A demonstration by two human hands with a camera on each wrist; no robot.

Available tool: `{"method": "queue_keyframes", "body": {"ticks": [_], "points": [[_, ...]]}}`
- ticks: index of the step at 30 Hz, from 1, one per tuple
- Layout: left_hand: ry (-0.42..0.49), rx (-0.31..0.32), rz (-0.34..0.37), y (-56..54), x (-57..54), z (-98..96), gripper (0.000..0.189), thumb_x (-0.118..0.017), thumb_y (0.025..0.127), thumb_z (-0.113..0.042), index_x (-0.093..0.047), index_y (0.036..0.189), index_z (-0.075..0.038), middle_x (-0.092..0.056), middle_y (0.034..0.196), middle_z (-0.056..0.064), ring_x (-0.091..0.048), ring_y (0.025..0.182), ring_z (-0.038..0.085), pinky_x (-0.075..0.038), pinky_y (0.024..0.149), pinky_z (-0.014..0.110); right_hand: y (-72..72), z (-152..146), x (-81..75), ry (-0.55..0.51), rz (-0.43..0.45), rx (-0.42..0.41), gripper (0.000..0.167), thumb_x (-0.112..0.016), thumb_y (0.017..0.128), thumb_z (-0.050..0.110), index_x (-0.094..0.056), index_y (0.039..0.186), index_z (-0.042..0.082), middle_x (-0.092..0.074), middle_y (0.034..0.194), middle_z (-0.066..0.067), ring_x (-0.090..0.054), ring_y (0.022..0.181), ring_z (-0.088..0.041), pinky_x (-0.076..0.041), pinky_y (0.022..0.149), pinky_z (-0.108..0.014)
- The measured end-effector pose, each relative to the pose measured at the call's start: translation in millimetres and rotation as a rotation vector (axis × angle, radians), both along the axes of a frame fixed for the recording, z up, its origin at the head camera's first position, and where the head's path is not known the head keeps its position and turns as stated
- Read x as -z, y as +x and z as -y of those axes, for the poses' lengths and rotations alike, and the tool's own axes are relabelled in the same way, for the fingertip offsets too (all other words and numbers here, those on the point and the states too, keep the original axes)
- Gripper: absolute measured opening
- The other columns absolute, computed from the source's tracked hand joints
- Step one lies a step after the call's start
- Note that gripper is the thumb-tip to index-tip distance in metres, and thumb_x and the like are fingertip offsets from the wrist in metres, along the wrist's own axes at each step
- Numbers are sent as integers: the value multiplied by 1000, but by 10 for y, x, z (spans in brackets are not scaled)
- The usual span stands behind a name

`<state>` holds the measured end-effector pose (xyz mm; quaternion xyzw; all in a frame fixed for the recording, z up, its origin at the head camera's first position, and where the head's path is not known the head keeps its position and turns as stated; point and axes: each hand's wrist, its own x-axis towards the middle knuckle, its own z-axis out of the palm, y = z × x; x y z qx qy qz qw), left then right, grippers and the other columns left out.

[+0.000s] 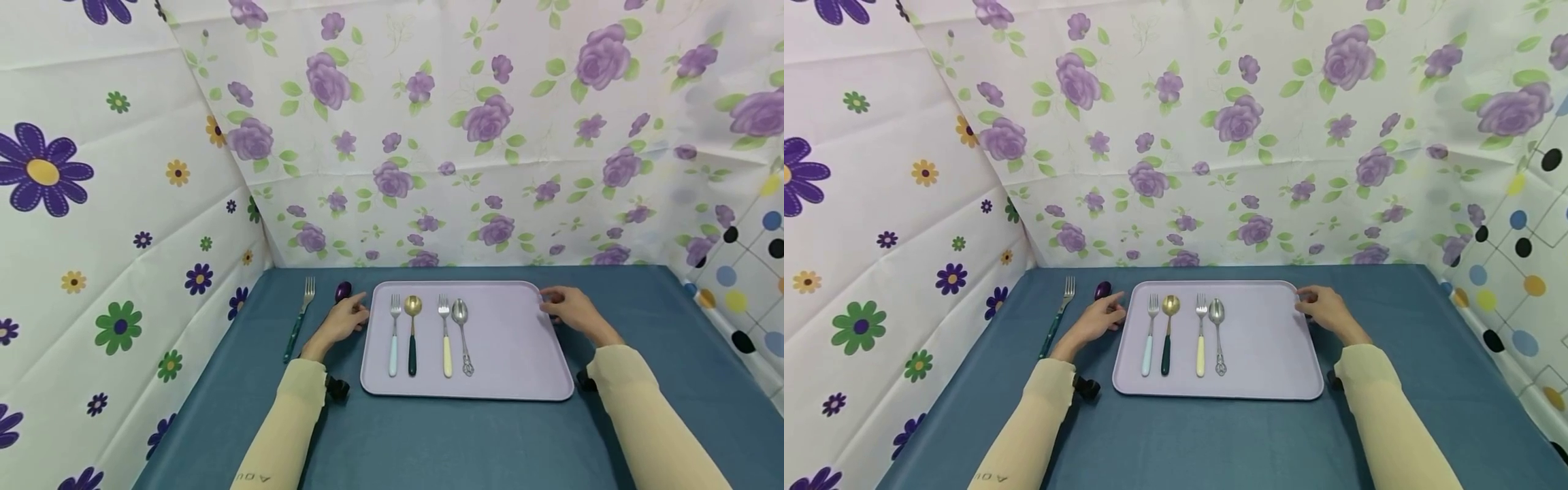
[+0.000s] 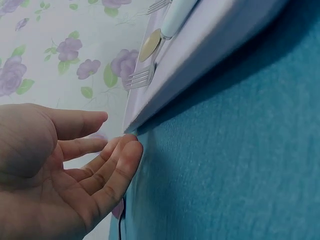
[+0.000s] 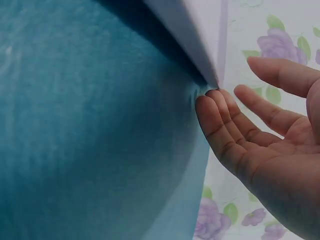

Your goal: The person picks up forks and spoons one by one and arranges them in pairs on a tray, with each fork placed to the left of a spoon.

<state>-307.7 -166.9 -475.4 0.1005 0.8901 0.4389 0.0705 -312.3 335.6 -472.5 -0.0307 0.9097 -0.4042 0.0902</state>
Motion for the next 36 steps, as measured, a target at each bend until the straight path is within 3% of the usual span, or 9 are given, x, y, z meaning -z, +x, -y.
{"method": "queue_keyframes", "body": {"ticks": [8,13,20,28,31,36], "points": [[17,-6,5,31,0,32,56,-54,107,-6,-35,159,6,-60,112,18,-67,96,30,-59,82,40,18,-27,85,13,37,14,63,-61,104,18,-37,154,-14,-58,126,-32,-66,84,-23,-56,82,-44],[23,-8,11,59,-24,78,58,-55,107,-6,-33,160,5,-61,115,19,-68,98,32,-59,82,41,26,-49,127,-11,47,4,65,-62,104,17,-35,154,-16,-62,114,-25,-62,80,-23,-53,81,-41],[-13,-18,8,63,-139,207,58,-53,108,-9,-31,161,3,-61,118,20,-68,96,35,-58,82,45,31,-66,155,-49,76,-63,67,-62,103,13,-32,153,-18,-59,88,-11,-58,77,-24,-47,80,-37],[-3,-2,-25,61,-227,344,58,-50,109,-7,-29,160,8,-59,112,21,-65,97,43,-58,83,51,24,-133,201,-88,38,-103,66,-67,97,4,-36,150,-20,-58,94,-12,-57,85,-25,-51,71,-34],[-42,-41,-59,72,-226,418,56,-51,108,-4,-32,158,9,-59,114,23,-66,97,43,-59,81,49,41,-133,216,-86,28,-116,65,-67,97,2,-36,150,-20,-58,97,-13,-57,89,-25,-54,76,-35],[-189,-116,-124,85,-253,541,53,-52,107,-6,-39,156,9,-60,120,24,-65,94,35,-54,79,44,69,-132,205,-91,26,-111,65,-67,98,2,-36,150,-21,-58,99,-14,-58,91,-26,-56,78,-37]]}}
